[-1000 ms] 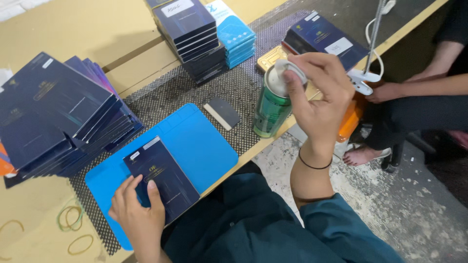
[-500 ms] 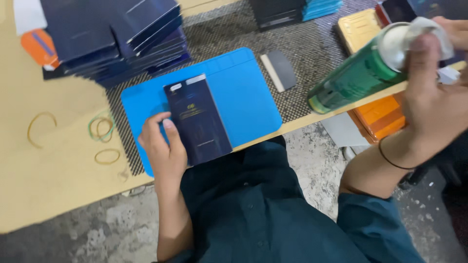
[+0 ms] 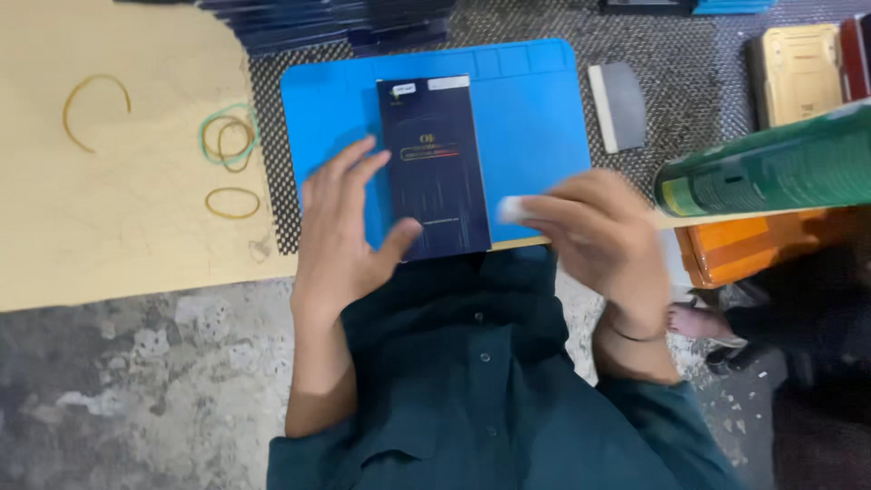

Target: The person wipes down a rectangular object with a cloth and places it inside a protective box, then removes it from a bubble wrap sleeve and cleans the surface of another blue rectangular box with a cloth.

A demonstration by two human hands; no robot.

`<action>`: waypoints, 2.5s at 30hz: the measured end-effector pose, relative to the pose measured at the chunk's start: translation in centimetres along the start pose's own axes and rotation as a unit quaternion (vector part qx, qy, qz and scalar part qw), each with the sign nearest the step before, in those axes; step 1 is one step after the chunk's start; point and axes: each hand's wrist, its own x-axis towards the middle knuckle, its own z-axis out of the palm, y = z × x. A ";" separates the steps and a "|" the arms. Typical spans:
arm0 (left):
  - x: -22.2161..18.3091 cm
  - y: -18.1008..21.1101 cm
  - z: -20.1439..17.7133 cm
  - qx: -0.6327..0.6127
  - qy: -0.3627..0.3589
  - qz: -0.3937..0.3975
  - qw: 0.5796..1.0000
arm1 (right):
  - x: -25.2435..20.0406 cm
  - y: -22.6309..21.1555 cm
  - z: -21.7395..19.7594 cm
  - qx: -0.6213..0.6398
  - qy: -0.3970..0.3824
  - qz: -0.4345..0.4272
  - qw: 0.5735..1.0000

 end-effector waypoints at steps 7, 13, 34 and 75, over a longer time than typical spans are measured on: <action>-0.1 -0.9 -0.1 0.039 -0.132 0.092 0.986 | 3.9 0.1 6.7 0.073 -0.134 -0.006 0.988; 0.0 -1.3 0.2 0.048 -0.135 0.092 0.985 | 3.5 -0.4 4.8 0.138 -0.269 0.024 0.953; 0.0 -1.1 0.6 0.041 -0.131 0.063 0.989 | 3.7 -2.9 6.7 0.167 -0.234 -0.020 0.958; 0.0 -0.6 0.8 -0.023 -0.067 -0.017 0.997 | 6.5 -1.2 8.2 0.011 -0.111 0.044 0.993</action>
